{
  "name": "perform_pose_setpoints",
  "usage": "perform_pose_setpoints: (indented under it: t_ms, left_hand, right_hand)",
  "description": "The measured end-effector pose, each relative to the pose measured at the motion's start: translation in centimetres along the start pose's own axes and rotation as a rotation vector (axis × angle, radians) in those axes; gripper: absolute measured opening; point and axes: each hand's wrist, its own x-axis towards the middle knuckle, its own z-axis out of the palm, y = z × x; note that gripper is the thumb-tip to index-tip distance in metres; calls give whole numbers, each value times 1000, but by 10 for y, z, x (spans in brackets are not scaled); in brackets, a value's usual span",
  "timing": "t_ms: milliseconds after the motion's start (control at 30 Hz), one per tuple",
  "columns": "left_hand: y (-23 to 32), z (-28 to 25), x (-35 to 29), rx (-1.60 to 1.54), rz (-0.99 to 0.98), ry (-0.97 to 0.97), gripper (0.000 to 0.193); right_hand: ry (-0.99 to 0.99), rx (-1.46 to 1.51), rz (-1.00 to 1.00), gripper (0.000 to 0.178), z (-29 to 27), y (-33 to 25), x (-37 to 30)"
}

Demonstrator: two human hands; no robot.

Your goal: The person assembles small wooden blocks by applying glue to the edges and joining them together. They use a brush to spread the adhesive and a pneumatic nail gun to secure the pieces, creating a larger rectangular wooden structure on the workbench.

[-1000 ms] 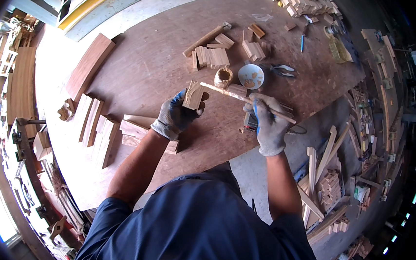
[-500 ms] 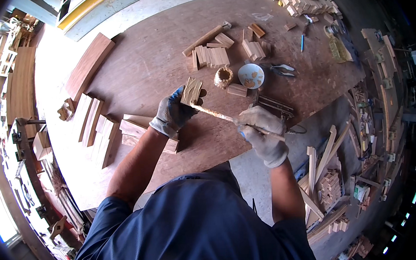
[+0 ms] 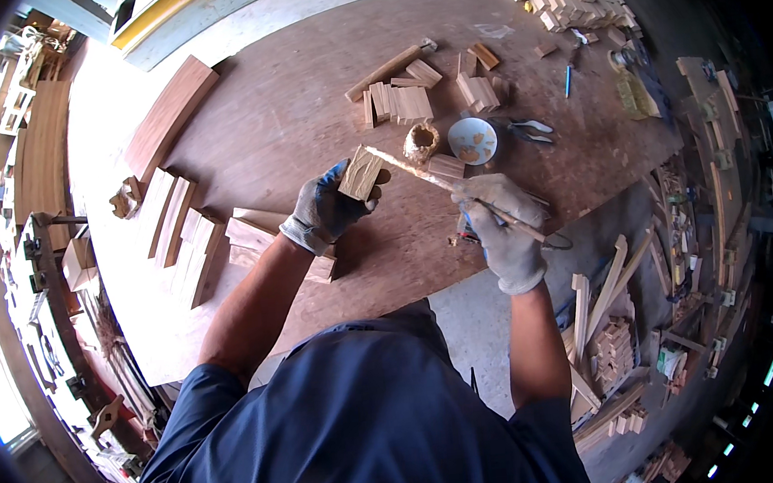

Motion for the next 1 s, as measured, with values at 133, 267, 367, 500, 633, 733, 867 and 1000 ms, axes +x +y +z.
perform_pose_setpoints:
  t_ms: [133,267,367,500,633,733,867,1000]
  left_hand:
    - [-4,-15,5,-63,13,-88,47]
    - [-3,10,2,13,19,188,46]
    - [-2,-12,4,9,8,124,45]
    - [-2,-27,10,-72,-11,-117,45]
    - [-8,-16,9,-73,16,75,46]
    - [-3,-4,4,96,13,157,46]
    - [-1,-20,9,-152,24,-133,45]
    - [-3,-23,10,-114,50,-53,46]
  right_hand:
    - [-65,-26,-63,16,10,6,-1]
    - [-194,89,15,14,6,0,-5]
    - [-206,128,10,14,2,-1,-4]
    - [-94,-56,-130,14,7,4,7]
    - [-182,-31,-58,15,13,-2,1]
    - [-238,-12,-96,17,11,-9,-2]
    - [-142,30,49,18,4,-13,-4]
    - [-232,-157,-154,21,12,-16,-7]
